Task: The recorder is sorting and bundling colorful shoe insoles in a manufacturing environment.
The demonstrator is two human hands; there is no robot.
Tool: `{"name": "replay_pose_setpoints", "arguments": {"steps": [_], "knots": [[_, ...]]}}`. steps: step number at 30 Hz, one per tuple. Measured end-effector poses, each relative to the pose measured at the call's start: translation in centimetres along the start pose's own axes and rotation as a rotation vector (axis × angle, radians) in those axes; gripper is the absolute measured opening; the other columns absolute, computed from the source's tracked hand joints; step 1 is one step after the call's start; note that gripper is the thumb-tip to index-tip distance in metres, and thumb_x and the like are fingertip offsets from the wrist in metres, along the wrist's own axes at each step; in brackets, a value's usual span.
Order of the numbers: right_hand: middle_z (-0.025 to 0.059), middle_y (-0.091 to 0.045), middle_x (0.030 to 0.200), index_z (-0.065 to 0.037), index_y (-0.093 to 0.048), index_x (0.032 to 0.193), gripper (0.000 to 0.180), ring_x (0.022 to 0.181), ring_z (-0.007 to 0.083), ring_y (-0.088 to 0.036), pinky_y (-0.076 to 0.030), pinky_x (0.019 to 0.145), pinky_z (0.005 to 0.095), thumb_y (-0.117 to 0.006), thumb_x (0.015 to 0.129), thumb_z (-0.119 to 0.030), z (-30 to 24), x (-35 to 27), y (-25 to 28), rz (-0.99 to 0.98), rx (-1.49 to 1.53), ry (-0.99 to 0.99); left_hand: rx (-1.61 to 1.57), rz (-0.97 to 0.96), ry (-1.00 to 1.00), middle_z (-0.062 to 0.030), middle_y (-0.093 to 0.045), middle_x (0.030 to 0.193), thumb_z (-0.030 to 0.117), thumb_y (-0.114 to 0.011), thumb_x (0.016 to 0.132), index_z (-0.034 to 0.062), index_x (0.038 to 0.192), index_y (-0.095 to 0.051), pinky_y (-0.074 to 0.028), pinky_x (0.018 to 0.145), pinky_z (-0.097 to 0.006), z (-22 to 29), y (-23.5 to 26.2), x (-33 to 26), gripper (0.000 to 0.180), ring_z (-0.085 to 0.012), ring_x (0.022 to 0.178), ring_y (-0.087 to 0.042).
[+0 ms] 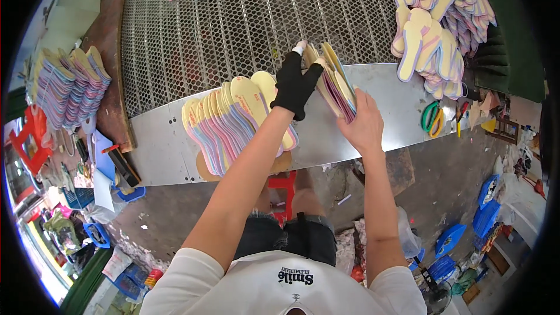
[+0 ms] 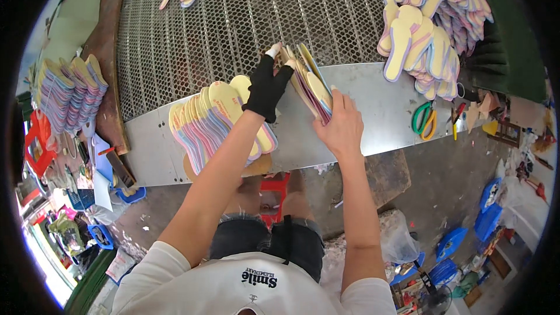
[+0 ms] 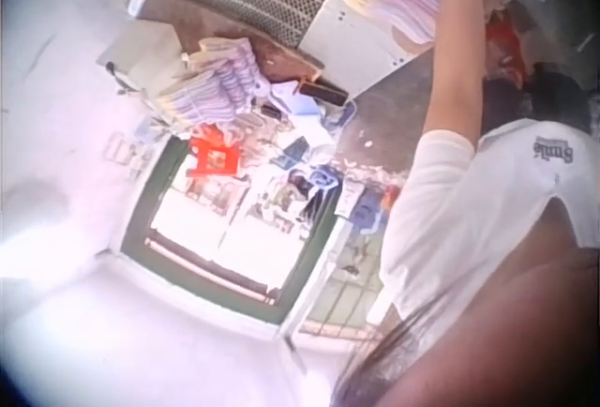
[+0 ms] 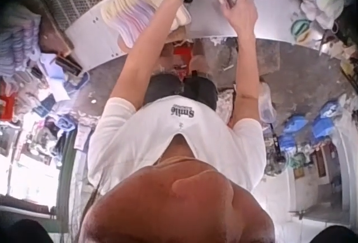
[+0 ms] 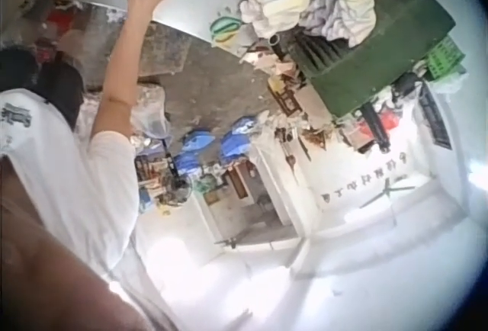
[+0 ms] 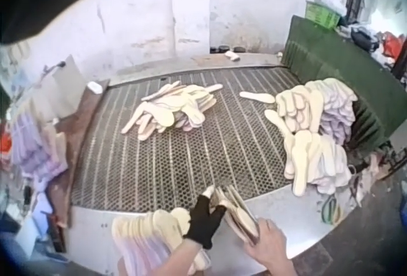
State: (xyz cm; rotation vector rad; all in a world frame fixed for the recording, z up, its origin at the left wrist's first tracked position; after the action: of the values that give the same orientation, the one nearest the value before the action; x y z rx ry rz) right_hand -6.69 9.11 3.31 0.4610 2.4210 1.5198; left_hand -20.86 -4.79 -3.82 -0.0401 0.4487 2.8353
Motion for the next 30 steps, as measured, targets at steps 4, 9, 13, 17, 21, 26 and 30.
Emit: {"name": "replay_pose_setpoints", "arguments": {"steps": [4,9,13,17,21,26,30], "knots": [[0.0176,-0.059,0.103,-0.002,-0.052,0.122,0.064,0.092,0.04,-0.06,-0.049,0.079,0.0455,-0.074,0.067,-0.025,0.4,0.5,-0.2,0.076,0.03,0.01,-0.193,-0.104,-0.004,-0.0176,-0.059,0.123,0.029,-0.07,0.088,0.0026,0.133,-0.05,-0.049,0.092,-0.035,-0.6,-3.0,-0.4,0.056,-0.0234,0.11,-0.061],[0.0172,-0.059,0.104,-0.002,-0.051,0.123,0.066,0.097,0.0368,-0.058,-0.048,0.08,0.044,-0.076,0.066,-0.026,3.3,2.5,-1.6,-0.161,0.253,-0.034,-0.373,0.075,0.044,-0.0137,-0.053,0.134,0.027,-0.067,0.091,0.0031,0.139,-0.044,-0.046,0.095,-0.033,-1.2,-2.0,-0.1,0.059,-0.0206,0.115,-0.057],[0.0171,-0.059,0.105,-0.002,-0.054,0.118,0.06,0.098,0.0365,-0.058,-0.047,0.081,0.0441,-0.077,0.065,-0.022,2.8,1.9,-1.5,-0.167,0.222,0.061,-0.518,-0.054,0.083,-0.0091,-0.057,0.13,0.032,-0.055,0.097,0.0058,0.138,-0.049,-0.039,0.102,-0.031,0.2,-2.9,1.1,0.049,-0.0166,0.116,-0.054],[0.0166,-0.059,0.103,-0.002,-0.058,0.11,0.053,0.096,0.0364,-0.057,-0.047,0.083,0.0447,-0.078,0.064,-0.017,0.8,1.7,-0.1,0.034,0.157,0.091,-0.554,-0.217,0.103,-0.0067,-0.061,0.123,0.038,-0.046,0.1,0.0055,0.133,-0.055,-0.039,0.101,-0.031,0.3,-4.2,0.5,0.047,-0.0154,0.115,-0.053],[0.016,-0.061,0.112,0.001,-0.057,0.117,0.058,0.096,0.0268,-0.063,-0.052,0.079,0.0384,-0.081,0.066,-0.014,4.1,1.6,-0.7,-0.147,0.323,-0.092,-0.645,-0.203,-0.004,-0.0115,-0.059,0.125,0.039,-0.047,0.1,0.0039,0.138,-0.047,-0.04,0.102,-0.033,5.9,-3.2,-1.9,0.053,-0.0186,0.118,-0.053],[0.0142,-0.059,0.123,-0.001,-0.053,0.125,0.057,0.102,0.0175,-0.064,-0.056,0.073,0.0321,-0.078,0.075,-0.01,1.6,-0.4,2.3,-0.182,0.901,-0.02,-0.704,-0.456,-0.243,-0.0164,-0.051,0.136,0.062,-0.056,0.088,0.0005,0.144,-0.037,-0.038,0.104,-0.036,15.4,-1.1,-5.4,0.085,-0.0227,0.122,-0.051],[0.0109,-0.061,0.123,-0.002,-0.052,0.129,0.063,0.106,0.0204,-0.063,-0.054,0.084,0.0312,-0.08,0.073,-0.006,2.9,-1.4,0.9,0.018,1.438,-0.173,-0.773,-0.542,-0.174,-0.0187,-0.051,0.135,0.056,-0.061,0.087,-0.0022,0.142,-0.04,-0.037,0.106,-0.039,16.2,-2.7,-8.0,0.083,-0.0255,0.124,-0.051]]}}
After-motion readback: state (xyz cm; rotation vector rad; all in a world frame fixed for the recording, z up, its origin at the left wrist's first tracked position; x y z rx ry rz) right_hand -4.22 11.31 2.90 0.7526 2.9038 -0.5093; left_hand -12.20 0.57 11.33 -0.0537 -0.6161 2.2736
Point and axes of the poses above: each hand's wrist, its own x-axis towards the middle knuckle, its own y-axis out of the back of the hand, z = x × y, the point moved 10 cm from there along x, towards the middle knuckle
